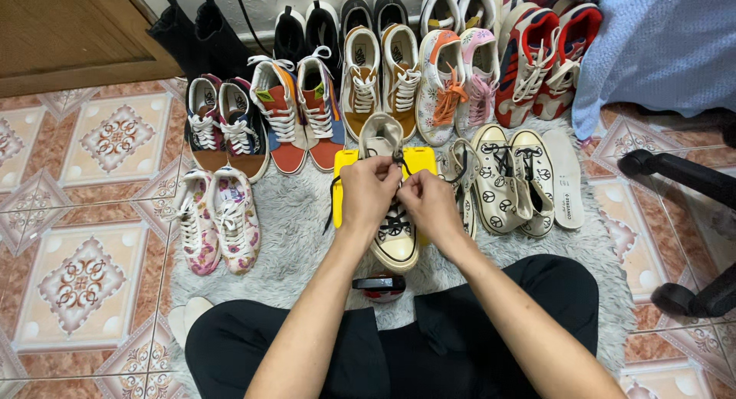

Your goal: The person sits on a rug and laces a white sneaker with black laces. They thread the laces through the eyelets, pull them tight, and tie a knot. The person then picks up the shoe to inspect the lacing before placing it back down.

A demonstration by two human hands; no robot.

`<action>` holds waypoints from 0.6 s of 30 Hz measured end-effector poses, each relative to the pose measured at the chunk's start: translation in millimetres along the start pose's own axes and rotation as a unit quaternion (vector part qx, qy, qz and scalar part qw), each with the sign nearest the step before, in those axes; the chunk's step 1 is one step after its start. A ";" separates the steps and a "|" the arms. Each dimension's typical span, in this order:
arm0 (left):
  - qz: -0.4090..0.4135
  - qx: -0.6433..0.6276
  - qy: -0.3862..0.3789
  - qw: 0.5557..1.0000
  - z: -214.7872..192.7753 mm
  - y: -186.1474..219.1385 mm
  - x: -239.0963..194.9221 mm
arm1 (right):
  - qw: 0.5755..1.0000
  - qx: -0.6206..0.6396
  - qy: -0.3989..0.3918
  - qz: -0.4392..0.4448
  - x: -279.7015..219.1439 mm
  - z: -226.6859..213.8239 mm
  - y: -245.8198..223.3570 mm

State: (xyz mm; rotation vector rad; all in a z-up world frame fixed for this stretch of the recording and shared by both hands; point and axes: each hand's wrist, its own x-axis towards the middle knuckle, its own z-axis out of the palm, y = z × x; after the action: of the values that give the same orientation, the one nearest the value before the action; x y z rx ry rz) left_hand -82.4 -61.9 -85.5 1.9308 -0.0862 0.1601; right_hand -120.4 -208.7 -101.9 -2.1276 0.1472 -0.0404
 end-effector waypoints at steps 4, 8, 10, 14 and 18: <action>-0.022 -0.025 0.004 0.999 -0.7 -0.6 2.9 | 1.000 -0.019 0.015 -0.009 -8.5 4.1 4.2; -0.041 -0.039 -0.023 0.998 -6.1 -3.7 4.9 | 0.999 -0.004 0.037 0.006 -17.5 0.1 2.7; -0.053 -0.046 -0.044 0.997 -13.2 2.2 2.8 | 0.999 0.011 0.038 0.004 -17.7 -5.5 5.0; -0.056 -0.079 -0.068 0.993 -20.6 10.6 0.3 | 0.995 0.041 0.072 -0.049 -1.6 -19.8 0.9; -0.028 -0.089 -0.054 0.994 -18.7 26.2 -0.8 | 0.985 0.009 0.058 -0.160 24.8 -22.6 -4.9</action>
State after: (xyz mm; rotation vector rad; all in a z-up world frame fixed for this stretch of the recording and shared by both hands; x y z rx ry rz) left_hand -88.0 -53.8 -54.9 1.7614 -0.1131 0.0096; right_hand -97.4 -228.1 -86.5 -2.1124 -0.1277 -0.3526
